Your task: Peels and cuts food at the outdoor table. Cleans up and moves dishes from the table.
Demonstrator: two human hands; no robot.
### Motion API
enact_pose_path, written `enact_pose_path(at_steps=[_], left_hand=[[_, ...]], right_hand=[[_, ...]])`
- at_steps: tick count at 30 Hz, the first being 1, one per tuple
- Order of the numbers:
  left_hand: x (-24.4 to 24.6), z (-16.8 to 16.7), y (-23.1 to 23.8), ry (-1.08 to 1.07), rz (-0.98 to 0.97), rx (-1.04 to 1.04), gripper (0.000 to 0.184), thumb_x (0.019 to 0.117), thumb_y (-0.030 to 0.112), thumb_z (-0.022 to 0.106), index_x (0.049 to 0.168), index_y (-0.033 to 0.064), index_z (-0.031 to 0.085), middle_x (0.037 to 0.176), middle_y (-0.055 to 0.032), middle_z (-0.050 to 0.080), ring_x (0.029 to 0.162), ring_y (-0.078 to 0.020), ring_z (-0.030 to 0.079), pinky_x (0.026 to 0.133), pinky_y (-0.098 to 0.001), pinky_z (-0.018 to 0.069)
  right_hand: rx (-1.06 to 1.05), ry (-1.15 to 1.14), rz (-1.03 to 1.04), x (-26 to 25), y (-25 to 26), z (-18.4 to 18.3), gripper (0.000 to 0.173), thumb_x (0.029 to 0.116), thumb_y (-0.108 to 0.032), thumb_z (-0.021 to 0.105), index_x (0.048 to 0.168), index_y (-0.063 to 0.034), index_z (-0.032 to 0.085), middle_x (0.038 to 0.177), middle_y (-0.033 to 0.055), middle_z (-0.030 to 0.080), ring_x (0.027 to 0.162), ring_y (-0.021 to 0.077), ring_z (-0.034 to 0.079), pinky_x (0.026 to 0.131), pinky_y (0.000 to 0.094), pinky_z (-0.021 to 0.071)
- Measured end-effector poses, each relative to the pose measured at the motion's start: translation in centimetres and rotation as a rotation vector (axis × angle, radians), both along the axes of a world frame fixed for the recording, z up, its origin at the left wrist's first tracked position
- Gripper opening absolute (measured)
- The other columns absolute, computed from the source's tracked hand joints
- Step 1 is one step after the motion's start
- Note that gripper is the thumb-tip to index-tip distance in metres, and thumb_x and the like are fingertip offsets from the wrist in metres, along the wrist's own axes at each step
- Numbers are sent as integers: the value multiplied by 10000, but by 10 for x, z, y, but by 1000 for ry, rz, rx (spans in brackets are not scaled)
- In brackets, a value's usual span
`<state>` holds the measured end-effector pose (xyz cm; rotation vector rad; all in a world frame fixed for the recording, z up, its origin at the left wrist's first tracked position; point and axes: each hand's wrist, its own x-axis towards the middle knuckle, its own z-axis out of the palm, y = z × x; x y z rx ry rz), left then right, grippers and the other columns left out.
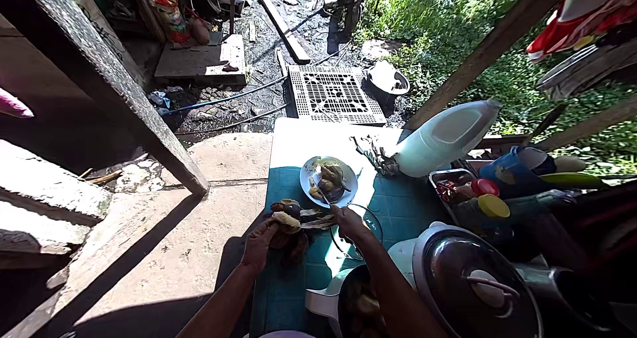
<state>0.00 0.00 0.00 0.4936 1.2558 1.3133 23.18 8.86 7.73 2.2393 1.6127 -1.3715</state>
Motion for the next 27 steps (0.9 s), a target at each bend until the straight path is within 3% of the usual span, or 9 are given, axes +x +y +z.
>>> enact_pose_path(at_steps=[2, 6, 8, 12, 17, 20, 23, 25, 27], left_hand=[[-5, 2, -7, -231, 80, -163, 319, 1103, 126, 429, 1384, -7, 500, 1168, -171, 678, 949, -251, 724, 824, -392, 613], [1, -2, -17, -405, 134, -231, 399, 1127, 268, 360, 1485, 100, 416, 1201, -171, 662, 965, -273, 712, 838, -414, 601], [9, 3, -20, -453, 137, -184, 392, 1127, 192, 348, 1495, 61, 373, 1210, -168, 642, 991, -248, 703, 879, -380, 591], [20, 2, -22, -480, 194, -104, 331, 1065, 15, 445, 1395, -20, 439, 1154, -151, 663, 975, -205, 706, 895, -326, 587], [23, 3, -18, -479, 143, -162, 404, 1033, -28, 503, 1421, 17, 399, 1142, -177, 654, 939, -263, 722, 846, -391, 615], [24, -1, -16, -450, 131, -146, 469, 1005, -71, 531, 1443, 1, 379, 1184, -197, 640, 954, -284, 720, 850, -407, 618], [24, -4, -14, -407, 115, -142, 448, 999, -68, 550, 1421, -17, 406, 1182, -195, 640, 948, -268, 718, 841, -391, 618], [25, -3, -10, -383, 96, -139, 456, 986, -81, 565, 1412, -24, 414, 1184, -190, 639, 946, -256, 717, 832, -381, 620], [24, -2, -8, -341, 76, -140, 438, 981, -77, 576, 1392, -26, 434, 1167, -175, 648, 926, -231, 715, 808, -359, 619]], right_hand=[[3, 119, 13, -6, -11, 10, 583, 1123, -492, 247, 1189, 1, 551, 694, 90, 528, 537, 188, 510, 567, 343, 470], [7, 247, 222, -43, -39, 43, 533, 1120, -485, 274, 1174, -21, 530, 762, 99, 551, 621, 215, 563, 646, 384, 505], [37, 252, 321, -61, -49, 57, 530, 1116, -491, 294, 1160, -23, 537, 840, 125, 585, 706, 242, 606, 722, 418, 522], [82, 350, 309, -70, -55, 69, 498, 1115, -491, 292, 1103, -47, 518, 754, 72, 539, 622, 188, 562, 646, 356, 500], [49, 428, 236, -58, -57, 61, 462, 1118, -472, 306, 1089, -57, 508, 687, 38, 505, 553, 153, 528, 577, 312, 481], [89, 291, 200, -32, -46, 54, 488, 1123, -468, 286, 1097, -40, 521, 687, 64, 519, 551, 178, 530, 573, 338, 477], [69, -113, 222, -3, -27, 44, 590, 1118, -497, 268, 1278, 10, 524, 1032, 227, 648, 902, 352, 669, 843, 515, 526], [38, -256, 231, 0, -26, 46, 592, 1116, -492, 288, 1418, -13, 464, 1268, 247, 641, 1193, 393, 637, 1011, 571, 478], [108, -249, 284, -7, -35, 52, 598, 1114, -497, 288, 1523, -71, 382, 1268, 237, 657, 1218, 400, 632, 1029, 575, 472]])
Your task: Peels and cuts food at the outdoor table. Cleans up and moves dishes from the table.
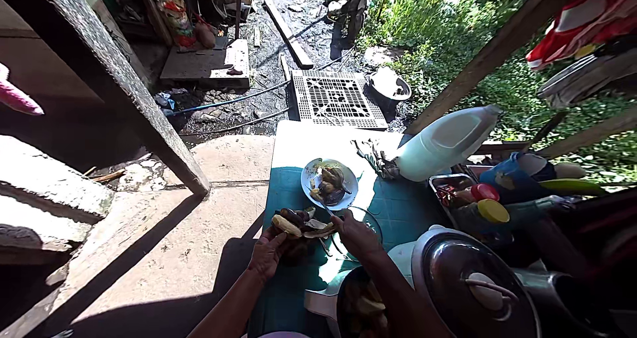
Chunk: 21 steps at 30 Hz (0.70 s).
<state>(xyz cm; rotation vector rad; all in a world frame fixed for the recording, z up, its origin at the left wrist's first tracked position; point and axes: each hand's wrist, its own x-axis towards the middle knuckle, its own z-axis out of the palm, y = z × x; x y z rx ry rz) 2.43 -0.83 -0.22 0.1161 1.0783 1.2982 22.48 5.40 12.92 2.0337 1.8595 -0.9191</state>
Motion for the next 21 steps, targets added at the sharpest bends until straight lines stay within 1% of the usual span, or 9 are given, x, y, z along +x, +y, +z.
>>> enact_pose_path(at_steps=[1, 3, 7, 9, 13, 14, 16, 18, 21], left_hand=[[-1, -1, -1, 23, -17, -3, 426, 985, -65, 580, 1386, -22, 443, 1149, -164, 656, 911, -214, 710, 791, -344, 612], [-5, -3, -3, 45, -43, -1, 418, 988, -60, 576, 1385, -20, 453, 1139, -159, 667, 906, -210, 712, 788, -339, 610], [-10, -3, -4, 22, -90, 40, 413, 969, -91, 576, 1361, -27, 461, 1105, -152, 683, 893, -212, 722, 791, -344, 618], [-14, -3, -6, 0, -106, 48, 355, 966, -98, 573, 1303, -20, 491, 1036, -134, 696, 845, -196, 717, 765, -333, 616], [-23, -5, -9, -46, -162, 57, 313, 969, -97, 559, 1264, 2, 520, 998, -116, 709, 837, -180, 713, 767, -319, 604], [-25, -5, -9, -64, -176, 55, 312, 967, -102, 541, 1256, 12, 514, 993, -112, 708, 835, -178, 712, 759, -317, 603], [-26, -5, -7, -95, -201, 39, 324, 950, -113, 507, 1239, 33, 500, 978, -99, 696, 808, -165, 700, 711, -300, 592], [-27, -3, -5, -113, -226, 21, 323, 938, -111, 507, 1223, 41, 505, 958, -92, 696, 788, -156, 697, 680, -286, 586], [-31, -4, -2, -113, -255, 43, 309, 926, -91, 522, 1199, 52, 510, 939, -78, 700, 775, -140, 697, 668, -277, 586]], right_hand=[[34, 57, 45, -4, -6, 2, 615, 1113, -497, 298, 1577, -96, 330, 1229, 240, 675, 1184, 410, 647, 1020, 576, 481], [65, 180, 149, -13, -18, 0, 619, 1108, -505, 321, 1604, -136, 296, 1145, 234, 693, 1101, 413, 672, 990, 573, 498], [21, 290, 310, -28, -27, -19, 613, 1104, -519, 309, 1615, -182, 295, 1184, 226, 693, 1112, 413, 673, 997, 597, 494], [-19, 286, 332, -32, -26, -23, 608, 1108, -510, 305, 1624, -192, 279, 1182, 232, 689, 1107, 420, 668, 1000, 600, 485], [-82, 369, 326, -27, -19, -21, 582, 1115, -469, 314, 1614, -170, 306, 1229, 244, 669, 1127, 403, 660, 1020, 576, 480], [-108, 381, 330, -25, -17, -21, 582, 1117, -463, 308, 1613, -158, 311, 1237, 241, 665, 1089, 388, 668, 996, 562, 493], [-151, 418, 335, -22, -14, -21, 584, 1119, -463, 290, 1607, -143, 315, 1158, 230, 659, 890, 340, 662, 867, 521, 523], [-181, 446, 335, -18, -13, -18, 591, 1115, -478, 286, 1610, -155, 313, 1076, 212, 660, 773, 303, 635, 787, 494, 532], [-214, 431, 340, -11, -16, -8, 593, 1112, -488, 288, 1621, -183, 289, 974, 169, 648, 666, 255, 593, 686, 449, 523]])
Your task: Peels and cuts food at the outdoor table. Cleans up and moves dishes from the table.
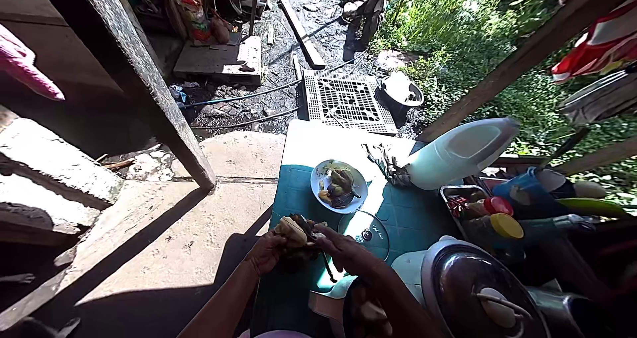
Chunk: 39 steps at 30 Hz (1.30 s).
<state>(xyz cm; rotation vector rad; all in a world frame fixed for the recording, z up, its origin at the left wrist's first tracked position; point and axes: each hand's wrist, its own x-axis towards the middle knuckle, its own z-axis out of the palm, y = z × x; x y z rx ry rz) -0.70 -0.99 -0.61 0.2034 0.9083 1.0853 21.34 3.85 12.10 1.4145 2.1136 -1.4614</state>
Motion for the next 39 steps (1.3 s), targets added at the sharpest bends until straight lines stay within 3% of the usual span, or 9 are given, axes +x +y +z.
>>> enact_pose_path(at_steps=[4, 8, 11, 14, 18, 22, 26, 32, 39], left_hand=[[-6, 7, 4, -4, -7, 45, 293, 917, -69, 528, 1186, 48, 520, 954, -84, 705, 801, -150, 702, 698, -293, 592], [-11, 33, 9, 11, -142, 165, 299, 865, -28, 576, 1152, 52, 559, 963, -71, 725, 821, -139, 712, 722, -297, 598], [-8, 59, 14, 71, -288, 268, 264, 884, -30, 580, 1133, 58, 580, 969, -46, 735, 846, -123, 714, 765, -295, 597], [1, 79, 20, 80, -363, 323, 276, 892, -35, 584, 1157, 40, 584, 989, -54, 740, 892, -137, 723, 829, -321, 603], [16, 93, 27, 104, -363, 337, 298, 903, -56, 572, 1189, 24, 571, 1009, -75, 729, 899, -145, 720, 829, -321, 602], [30, 102, 31, 100, -367, 387, 319, 896, -59, 586, 1206, 10, 570, 1034, -103, 728, 923, -172, 726, 868, -345, 602], [44, 117, 31, 154, -426, 462, 314, 890, -49, 585, 1196, 22, 584, 1004, -65, 731, 911, -132, 713, 860, -314, 589], [61, 121, 29, 157, -540, 584, 308, 897, -44, 600, 1199, 12, 598, 1036, -41, 737, 954, -116, 711, 911, -323, 581], [79, 120, 24, 149, -700, 699, 315, 919, -42, 596, 1228, 18, 587, 1074, 2, 727, 996, -84, 693, 943, -313, 564]], right_hand=[[57, -48, 5, 15, -5, 16, 616, 1104, -513, 281, 1629, -191, 281, 1089, 199, 664, 754, 282, 630, 762, 486, 531], [125, -84, 38, 36, -6, 37, 627, 1095, -536, 246, 1576, -167, 405, 1135, 194, 686, 920, 322, 679, 896, 535, 523], [184, -112, 102, 53, -9, 57, 629, 1107, -513, 220, 1430, -110, 579, 1017, 181, 702, 884, 324, 677, 893, 538, 509], [229, -133, 113, 68, -18, 73, 645, 1108, -501, 221, 1363, -77, 635, 936, 185, 702, 863, 335, 669, 870, 540, 495], [255, -157, 94, 86, -34, 83, 681, 1098, -532, 203, 1402, -90, 623, 1031, 203, 729, 963, 367, 691, 915, 566, 492], [319, -145, 38, 103, -48, 84, 701, 1089, -551, 191, 1360, -99, 653, 995, 197, 730, 923, 362, 697, 867, 570, 509], [418, -151, -5, 116, -62, 83, 719, 1081, -585, 193, 1362, -123, 668, 1131, 183, 746, 1089, 370, 702, 941, 587, 506], [440, -196, -33, 136, -79, 81, 719, 1083, -589, 191, 1419, -132, 632, 1230, 177, 729, 1147, 389, 691, 966, 611, 499], [476, -229, -76, 161, -100, 62, 768, 1061, -640, 170, 1416, -143, 635, 1112, 209, 751, 1049, 423, 719, 889, 633, 530]])
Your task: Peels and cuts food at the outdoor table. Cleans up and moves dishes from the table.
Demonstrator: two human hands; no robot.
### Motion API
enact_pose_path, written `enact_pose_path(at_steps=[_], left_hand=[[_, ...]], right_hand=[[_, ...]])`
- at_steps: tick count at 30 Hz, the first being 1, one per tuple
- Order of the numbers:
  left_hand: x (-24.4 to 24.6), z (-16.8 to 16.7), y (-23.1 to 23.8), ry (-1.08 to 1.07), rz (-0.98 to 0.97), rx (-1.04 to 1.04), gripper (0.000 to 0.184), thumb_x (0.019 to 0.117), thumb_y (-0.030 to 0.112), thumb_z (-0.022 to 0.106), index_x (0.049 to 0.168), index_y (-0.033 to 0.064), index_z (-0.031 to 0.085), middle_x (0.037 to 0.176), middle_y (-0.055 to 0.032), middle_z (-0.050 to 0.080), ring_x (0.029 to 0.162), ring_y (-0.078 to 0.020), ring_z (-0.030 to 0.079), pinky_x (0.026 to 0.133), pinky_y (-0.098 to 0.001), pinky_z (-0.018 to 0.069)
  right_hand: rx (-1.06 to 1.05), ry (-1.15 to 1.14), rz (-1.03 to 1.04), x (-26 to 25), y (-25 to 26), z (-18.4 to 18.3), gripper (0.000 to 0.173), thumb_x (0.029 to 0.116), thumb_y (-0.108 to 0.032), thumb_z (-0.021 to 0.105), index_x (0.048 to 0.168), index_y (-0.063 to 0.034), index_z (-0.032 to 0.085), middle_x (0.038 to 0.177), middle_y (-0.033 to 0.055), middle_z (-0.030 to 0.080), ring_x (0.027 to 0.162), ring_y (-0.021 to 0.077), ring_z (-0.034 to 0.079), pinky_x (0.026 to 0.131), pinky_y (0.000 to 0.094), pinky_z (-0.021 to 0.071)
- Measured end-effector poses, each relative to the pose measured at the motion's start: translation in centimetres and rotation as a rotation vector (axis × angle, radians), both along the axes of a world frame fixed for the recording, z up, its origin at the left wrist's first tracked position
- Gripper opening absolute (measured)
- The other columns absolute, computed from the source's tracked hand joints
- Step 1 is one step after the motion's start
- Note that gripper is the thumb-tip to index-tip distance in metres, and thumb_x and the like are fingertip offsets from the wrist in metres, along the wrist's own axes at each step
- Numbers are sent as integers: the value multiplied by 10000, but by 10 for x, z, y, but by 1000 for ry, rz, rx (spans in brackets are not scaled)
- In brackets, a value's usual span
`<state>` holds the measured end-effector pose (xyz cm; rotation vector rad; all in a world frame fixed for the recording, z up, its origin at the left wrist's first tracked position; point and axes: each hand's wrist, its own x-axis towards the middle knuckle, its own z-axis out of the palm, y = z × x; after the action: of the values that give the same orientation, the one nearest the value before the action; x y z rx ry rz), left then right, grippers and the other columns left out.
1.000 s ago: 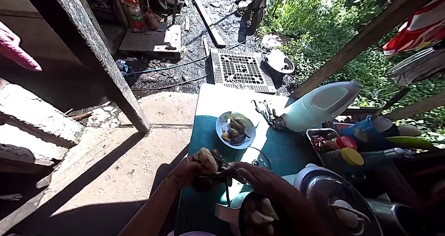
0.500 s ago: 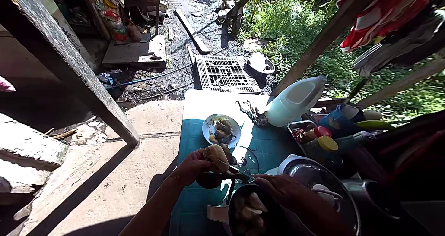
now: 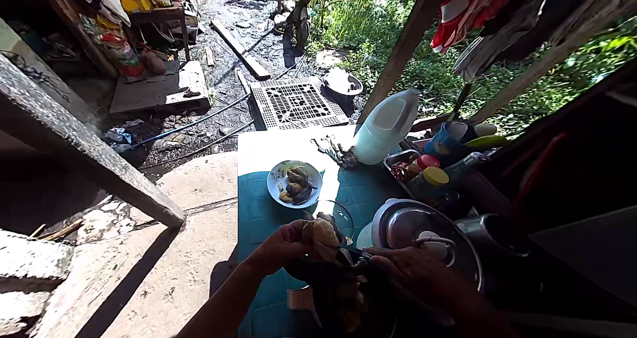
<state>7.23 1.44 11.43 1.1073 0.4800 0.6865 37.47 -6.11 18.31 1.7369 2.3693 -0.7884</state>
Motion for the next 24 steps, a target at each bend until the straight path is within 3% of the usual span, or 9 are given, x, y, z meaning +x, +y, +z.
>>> enact_pose_path(at_steps=[4, 7, 13, 17, 20, 22, 24], left_hand=[[12, 2, -1, 52, -33, -25, 299, 914, -23, 600, 1209, 20, 579, 1048, -1, 722, 968, -91, 695, 917, -318, 571], [20, 0, -1, 63, -47, -83, 284, 892, -28, 597, 1167, 42, 598, 1020, 1, 726, 938, -95, 699, 886, -320, 576], [28, -2, -3, 60, -99, -164, 279, 931, -8, 583, 1207, 31, 577, 1050, -20, 723, 972, -117, 704, 929, -345, 575], [26, -8, -1, 7, -78, -251, 244, 951, -16, 569, 1190, 31, 586, 1041, -45, 735, 970, -147, 720, 942, -365, 581], [22, -14, 0, -29, -52, -296, 238, 954, -21, 554, 1186, 28, 581, 1034, -60, 740, 965, -162, 730, 946, -374, 586], [21, -15, 1, -38, -67, -284, 244, 954, -19, 555, 1190, 38, 576, 1040, -49, 739, 971, -153, 726, 945, -364, 584], [20, -14, 0, -33, -97, -251, 246, 954, -10, 567, 1191, 53, 590, 1044, -24, 740, 975, -132, 721, 948, -351, 579]], right_hand=[[284, 22, -1, 11, -18, -18, 708, 1072, -593, 238, 1300, -130, 724, 944, 166, 776, 854, 374, 762, 719, 592, 583], [358, 27, 0, 18, -27, -23, 679, 1070, -579, 271, 1270, -133, 742, 872, 158, 767, 765, 359, 754, 635, 567, 577], [223, 11, -16, 30, -30, -9, 708, 1054, -619, 274, 1302, -133, 726, 897, 177, 768, 799, 379, 752, 679, 596, 568], [157, -9, -18, 35, -27, -1, 709, 1042, -636, 280, 1294, -150, 729, 821, 177, 746, 752, 379, 735, 657, 594, 551], [28, -12, -2, 35, -18, 9, 704, 1051, -633, 280, 1307, -147, 721, 918, 189, 762, 868, 388, 741, 754, 595, 551], [-73, 29, 25, 36, -10, 14, 730, 1053, -631, 271, 1247, -104, 738, 917, 194, 750, 892, 371, 725, 789, 578, 535], [-163, 71, 42, 37, -2, 18, 756, 1046, -638, 280, 1078, -42, 745, 786, 161, 685, 768, 309, 664, 712, 525, 499]])
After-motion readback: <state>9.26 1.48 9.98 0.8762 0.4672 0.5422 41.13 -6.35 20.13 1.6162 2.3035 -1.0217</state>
